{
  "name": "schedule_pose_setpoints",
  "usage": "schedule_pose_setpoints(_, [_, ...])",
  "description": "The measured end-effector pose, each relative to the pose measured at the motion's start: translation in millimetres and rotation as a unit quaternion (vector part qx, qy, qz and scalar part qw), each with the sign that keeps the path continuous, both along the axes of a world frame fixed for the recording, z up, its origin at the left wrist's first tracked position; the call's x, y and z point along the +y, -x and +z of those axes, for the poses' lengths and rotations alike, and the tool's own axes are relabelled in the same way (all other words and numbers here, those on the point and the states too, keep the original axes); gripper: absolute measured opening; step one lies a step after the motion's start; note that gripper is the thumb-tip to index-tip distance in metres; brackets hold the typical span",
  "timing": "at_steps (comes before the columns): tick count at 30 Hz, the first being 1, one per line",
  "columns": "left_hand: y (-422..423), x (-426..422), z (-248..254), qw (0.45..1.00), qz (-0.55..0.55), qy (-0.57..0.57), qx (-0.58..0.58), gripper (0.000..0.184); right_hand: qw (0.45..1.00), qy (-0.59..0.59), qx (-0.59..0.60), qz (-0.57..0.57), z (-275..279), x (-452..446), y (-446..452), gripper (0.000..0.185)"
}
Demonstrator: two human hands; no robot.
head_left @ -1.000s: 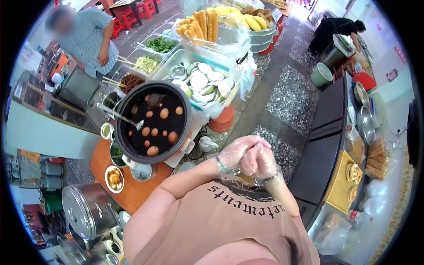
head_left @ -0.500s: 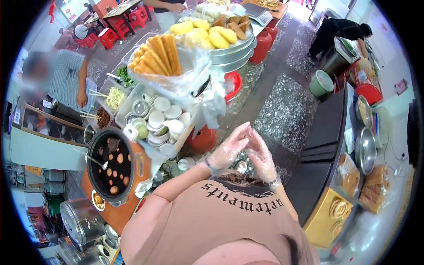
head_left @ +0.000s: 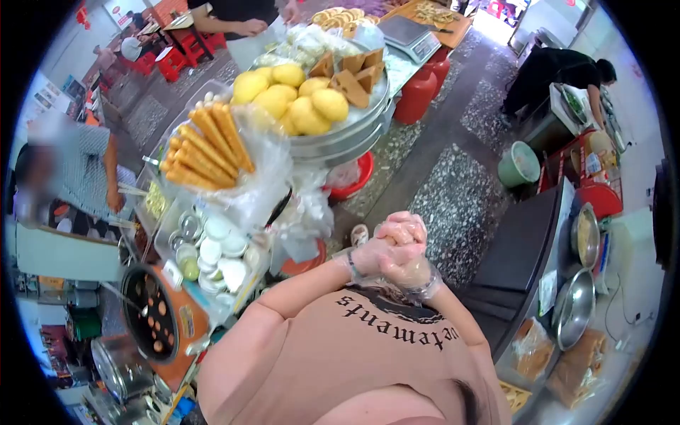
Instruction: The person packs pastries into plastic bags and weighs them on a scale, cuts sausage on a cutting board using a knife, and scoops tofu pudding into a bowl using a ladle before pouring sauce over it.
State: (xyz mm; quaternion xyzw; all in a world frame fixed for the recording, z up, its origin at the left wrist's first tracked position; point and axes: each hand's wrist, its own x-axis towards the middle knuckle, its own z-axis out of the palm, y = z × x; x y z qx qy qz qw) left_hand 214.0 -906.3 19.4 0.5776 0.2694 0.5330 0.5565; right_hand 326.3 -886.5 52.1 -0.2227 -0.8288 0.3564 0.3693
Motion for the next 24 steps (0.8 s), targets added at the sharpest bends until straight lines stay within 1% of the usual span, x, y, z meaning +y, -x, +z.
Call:
schedule_pose_setpoints(1, [-8.9,27.1,-21.3,1.000,-0.007,-0.009,-0.002,0.021,0.999,-0.043,-0.019,-0.006,1.8,24.4,2.0,0.042])
schedule_pose_setpoints(2, [-25.1,56.7,-40.6,0.991,0.033,-0.069,-0.106,0.020,0.997,-0.060,-0.037,-0.016,-2.1,49.4,2.8,0.042])
schedule_pose_setpoints(3, [-38.1,88.8,-52.2,0.967,0.071,-0.127,-0.209,0.020,0.996,-0.073,-0.039,-0.023,-2.0,76.0,3.9,0.042])
schedule_pose_setpoints(4, [-39.5,119.3,-48.4,0.927,0.108,-0.180,-0.310,0.020,0.995,-0.089,-0.039,-0.033,-0.4,102.1,5.4,0.042])
schedule_pose_setpoints(5, [-33.4,143.2,-48.3,0.943,0.073,-0.156,-0.285,0.023,0.993,-0.100,-0.039,-0.043,2.9,126.3,6.8,0.043])
schedule_pose_setpoints(6, [-18.4,164.2,-39.6,0.977,0.014,-0.112,-0.179,0.025,0.994,-0.084,-0.045,-0.061,13.7,144.6,7.6,0.043])
schedule_pose_setpoints(7, [-0.3,183.1,-27.5,0.993,-0.042,-0.085,-0.075,0.028,0.993,-0.086,-0.047,-0.062,17.9,166.5,9.0,0.043])
schedule_pose_setpoints(9, [21.6,223.2,-6.5,0.989,-0.092,-0.099,0.064,0.034,0.988,-0.132,0.000,-0.083,17.8,206.6,13.6,0.043])
schedule_pose_setpoints(10, [30.5,239.2,1.0,0.981,-0.105,-0.110,0.120,0.037,0.988,-0.125,0.014,-0.093,12.0,224.1,16.8,0.043])
schedule_pose_setpoints(11, [38.1,252.8,7.4,0.973,-0.114,-0.117,0.160,0.040,0.994,-0.088,-0.007,-0.065,12.4,239.9,20.2,0.043])
schedule_pose_setpoints(13, [57.1,275.2,17.0,0.971,-0.097,-0.111,0.186,0.043,0.997,-0.081,-0.002,-0.002,12.1,272.5,34.3,0.042])
schedule_pose_setpoints(14, [61.5,282.3,18.9,0.976,-0.033,-0.144,0.160,0.033,0.997,-0.075,0.000,0.013,9.8,288.2,42.2,0.042])
schedule_pose_setpoints(15, [66.4,290.6,18.1,0.974,0.033,-0.178,0.135,0.023,0.995,-0.080,-0.024,0.050,7.7,304.5,52.3,0.044])
schedule_pose_setpoints(16, [81.2,301.3,6.4,0.944,0.052,-0.233,0.229,0.042,0.991,-0.087,-0.048,0.086,5.9,321.3,62.5,0.047])
schedule_pose_setpoints(17, [88.5,305.8,-4.2,0.960,0.075,-0.174,0.206,0.045,0.990,-0.084,-0.047,0.101,3.4,337.3,73.3,0.047])
schedule_pose_setpoints(18, [97.6,308.1,-1.5,0.976,0.103,-0.086,0.170,0.049,0.984,-0.017,-0.042,0.174,1.0,353.3,84.8,0.050])
schedule_pose_setpoints(19, [104.1,311.6,-0.2,0.981,0.135,-0.016,0.139,0.052,0.967,0.050,-0.038,0.247,-0.5,370.6,93.6,0.054])
schedule_pose_setpoints(20, [107.3,315.3,1.3,0.978,0.172,0.045,0.107,0.056,0.942,0.050,-0.103,0.315,4.8,389.6,97.9,0.062])
schedule_pose_setpoints(21, [108.6,320.3,3.3,0.970,0.209,0.086,0.083,0.060,0.937,0.050,-0.104,0.330,2.7,403.6,101.9,0.062])
schedule_pose_setpoints(23, [101.4,338.1,10.0,0.953,0.266,0.137,0.050,0.067,0.896,0.124,-0.116,0.410,-1.0,432.3,111.5,0.067])
schedule_pose_setpoints(24, [96.8,348.1,13.5,0.944,0.285,0.156,0.046,0.071,0.871,0.144,-0.143,0.446,-0.3,449.3,113.2,0.067])
